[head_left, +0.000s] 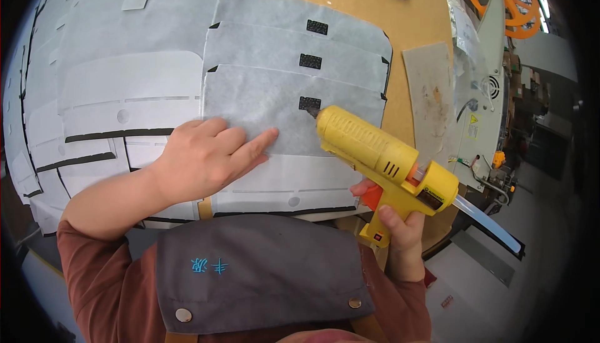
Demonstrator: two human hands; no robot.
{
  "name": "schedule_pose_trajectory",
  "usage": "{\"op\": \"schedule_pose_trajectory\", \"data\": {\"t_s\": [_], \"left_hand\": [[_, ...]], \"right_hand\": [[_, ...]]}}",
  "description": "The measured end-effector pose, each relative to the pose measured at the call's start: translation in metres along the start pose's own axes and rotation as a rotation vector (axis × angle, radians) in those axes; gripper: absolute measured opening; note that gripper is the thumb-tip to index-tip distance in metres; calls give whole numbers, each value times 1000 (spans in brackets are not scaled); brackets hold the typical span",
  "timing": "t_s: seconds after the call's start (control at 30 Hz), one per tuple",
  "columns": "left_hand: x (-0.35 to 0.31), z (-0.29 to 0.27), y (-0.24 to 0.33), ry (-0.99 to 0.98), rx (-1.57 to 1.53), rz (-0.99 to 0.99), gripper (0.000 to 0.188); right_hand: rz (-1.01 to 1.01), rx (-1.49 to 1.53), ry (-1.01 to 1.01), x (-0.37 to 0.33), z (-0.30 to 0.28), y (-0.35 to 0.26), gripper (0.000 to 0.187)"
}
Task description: The person uses a yellow hot glue gun to apply adhesive to small black rectangular patches on light gray fabric pieces. They then press white rectangular fasteners onto the glued areas. The person repeats this process for multiple fabric pieces, stacking the completed items on the table.
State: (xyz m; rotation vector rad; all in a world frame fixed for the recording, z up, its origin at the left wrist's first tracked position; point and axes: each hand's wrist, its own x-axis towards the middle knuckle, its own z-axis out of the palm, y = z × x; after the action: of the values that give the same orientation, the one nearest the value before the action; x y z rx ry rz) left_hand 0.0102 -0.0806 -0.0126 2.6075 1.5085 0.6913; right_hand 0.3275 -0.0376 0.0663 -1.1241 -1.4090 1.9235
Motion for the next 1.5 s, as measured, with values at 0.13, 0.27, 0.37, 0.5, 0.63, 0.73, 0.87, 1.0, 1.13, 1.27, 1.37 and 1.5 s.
{"op": "schedule_pose_trajectory", "data": {"t_s": [0.13, 0.27, 0.37, 0.5, 0.63, 0.73, 0.87, 1.0, 1.13, 1.27, 1.37, 1.5], "left_hand": [[0, -1, 0, -20, -24, -10, 49], [-1, -1, -1, -32, -44, -17, 48], [0, -1, -1, -33, -57, -24, 48], [-1, 0, -1, -29, -61, -27, 49], [0, 0, -1, -29, -69, -27, 49], [0, 0, -1, -34, -67, -27, 49], [0, 0, -2, -44, -67, -25, 49], [0, 0, -2, -41, -66, -24, 50], [0, 0, -2, -40, -62, -20, 50], [1, -1, -2, -46, -60, -17, 49], [1, 0, -2, -39, -64, -19, 49], [-1, 0, -2, -37, -62, -25, 49]], "right_hand": [[5, -12, -17, 1, -2, 1, 54], [26, 1, 8, 3, 1, 0, 54], [24, -20, 1, 2, -1, 2, 53], [-5, -37, 7, -1, -4, 4, 54], [19, -20, 16, -1, -2, 4, 54], [46, -22, 5, 0, -2, 5, 54], [-3, -23, -15, 1, -6, 11, 54], [4, 1, 7, -1, -5, 11, 54], [7, -18, -7, -1, -4, 12, 54], [-21, -14, -10, -2, -8, 15, 54], [-5, 23, 28, -1, -4, 14, 55], [13, 12, 44, 3, 1, 14, 55]]}}
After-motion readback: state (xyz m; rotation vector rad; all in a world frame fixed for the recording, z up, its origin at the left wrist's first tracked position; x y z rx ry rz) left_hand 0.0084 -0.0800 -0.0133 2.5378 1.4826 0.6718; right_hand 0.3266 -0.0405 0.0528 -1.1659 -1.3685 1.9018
